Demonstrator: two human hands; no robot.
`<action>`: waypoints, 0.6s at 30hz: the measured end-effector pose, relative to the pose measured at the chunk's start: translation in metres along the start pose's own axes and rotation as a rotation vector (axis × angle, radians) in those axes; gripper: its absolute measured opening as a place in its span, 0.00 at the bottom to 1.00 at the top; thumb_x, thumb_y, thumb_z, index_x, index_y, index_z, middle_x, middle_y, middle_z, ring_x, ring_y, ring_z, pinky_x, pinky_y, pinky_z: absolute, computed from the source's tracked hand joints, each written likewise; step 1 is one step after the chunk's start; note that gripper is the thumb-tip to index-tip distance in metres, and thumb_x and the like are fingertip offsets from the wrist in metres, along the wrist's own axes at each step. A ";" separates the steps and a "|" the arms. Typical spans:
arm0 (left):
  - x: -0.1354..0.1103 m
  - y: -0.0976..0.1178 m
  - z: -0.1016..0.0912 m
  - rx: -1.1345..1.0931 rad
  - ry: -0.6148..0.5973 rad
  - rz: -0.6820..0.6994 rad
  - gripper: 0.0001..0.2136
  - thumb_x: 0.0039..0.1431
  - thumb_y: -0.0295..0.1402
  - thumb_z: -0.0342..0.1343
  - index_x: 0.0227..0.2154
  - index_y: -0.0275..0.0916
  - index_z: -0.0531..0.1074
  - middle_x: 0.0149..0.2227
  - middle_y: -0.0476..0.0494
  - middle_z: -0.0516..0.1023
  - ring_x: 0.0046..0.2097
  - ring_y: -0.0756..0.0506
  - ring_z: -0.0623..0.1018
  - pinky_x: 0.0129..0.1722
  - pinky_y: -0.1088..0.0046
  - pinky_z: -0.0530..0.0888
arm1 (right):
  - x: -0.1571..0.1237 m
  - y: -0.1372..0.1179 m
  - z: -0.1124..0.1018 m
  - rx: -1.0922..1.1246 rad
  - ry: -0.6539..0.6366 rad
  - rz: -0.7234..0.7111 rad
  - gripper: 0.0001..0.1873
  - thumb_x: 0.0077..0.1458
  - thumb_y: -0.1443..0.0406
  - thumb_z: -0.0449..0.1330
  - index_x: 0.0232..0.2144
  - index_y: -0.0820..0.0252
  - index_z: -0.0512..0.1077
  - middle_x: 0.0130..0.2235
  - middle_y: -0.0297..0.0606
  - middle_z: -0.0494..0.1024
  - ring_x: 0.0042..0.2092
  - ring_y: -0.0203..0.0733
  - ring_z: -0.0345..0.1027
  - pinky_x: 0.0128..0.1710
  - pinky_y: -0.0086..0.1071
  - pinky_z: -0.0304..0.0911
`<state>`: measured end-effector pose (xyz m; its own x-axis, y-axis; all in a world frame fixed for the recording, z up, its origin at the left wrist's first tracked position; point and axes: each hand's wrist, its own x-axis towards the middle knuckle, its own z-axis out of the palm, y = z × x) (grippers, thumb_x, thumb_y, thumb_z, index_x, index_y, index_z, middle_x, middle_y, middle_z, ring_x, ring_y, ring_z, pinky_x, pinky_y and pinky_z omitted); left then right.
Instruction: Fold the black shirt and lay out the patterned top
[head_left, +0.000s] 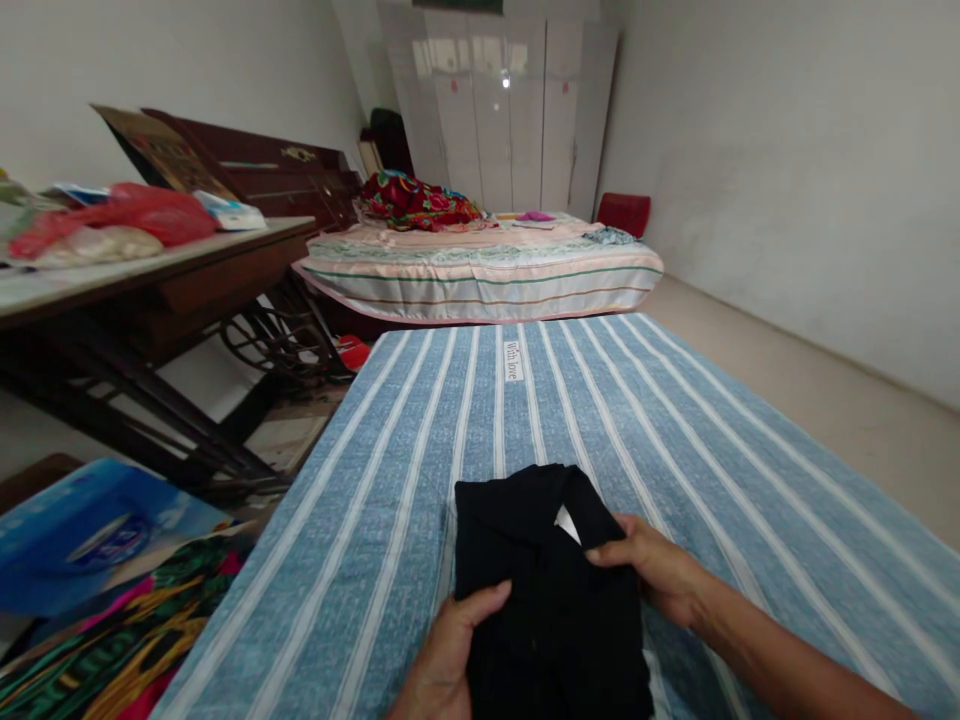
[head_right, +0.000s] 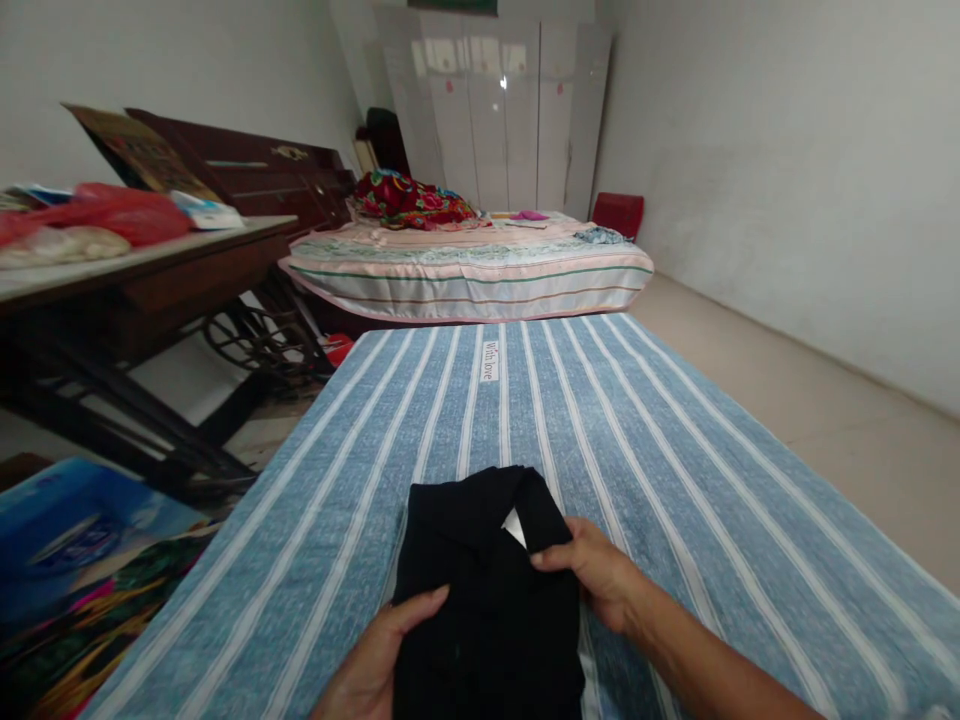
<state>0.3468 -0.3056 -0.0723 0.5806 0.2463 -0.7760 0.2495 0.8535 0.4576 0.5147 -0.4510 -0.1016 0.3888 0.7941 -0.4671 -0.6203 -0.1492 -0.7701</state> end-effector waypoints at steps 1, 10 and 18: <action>-0.002 -0.001 0.004 -0.029 0.019 0.043 0.23 0.44 0.28 0.64 0.47 0.34 0.71 0.40 0.36 0.80 0.46 0.35 0.78 0.46 0.58 0.74 | 0.004 -0.009 0.000 -0.049 -0.014 -0.016 0.16 0.34 0.68 0.67 0.31 0.61 0.72 0.30 0.36 0.78 0.33 0.41 0.72 0.36 0.32 0.65; -0.002 -0.044 0.017 -0.297 -0.270 0.204 0.31 0.46 0.36 0.64 0.55 0.42 0.63 0.54 0.37 0.71 0.55 0.34 0.69 0.52 0.53 0.68 | 0.074 -0.128 0.028 -0.612 -0.366 0.031 0.20 0.23 0.71 0.67 0.27 0.63 0.72 0.26 0.31 0.77 0.28 0.37 0.70 0.31 0.29 0.66; 0.024 -0.066 -0.001 0.057 -0.239 -0.143 0.18 0.47 0.43 0.61 0.37 0.39 0.65 0.44 0.34 0.77 0.42 0.38 0.78 0.36 0.65 0.73 | 0.145 -0.099 0.029 -1.007 -0.433 0.187 0.18 0.20 0.71 0.68 0.23 0.64 0.73 0.21 0.30 0.75 0.24 0.38 0.68 0.24 0.29 0.65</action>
<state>0.3433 -0.3557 -0.1220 0.7011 0.0038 -0.7131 0.3814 0.8430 0.3794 0.6125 -0.3040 -0.0809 -0.0451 0.8186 -0.5726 0.2691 -0.5421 -0.7961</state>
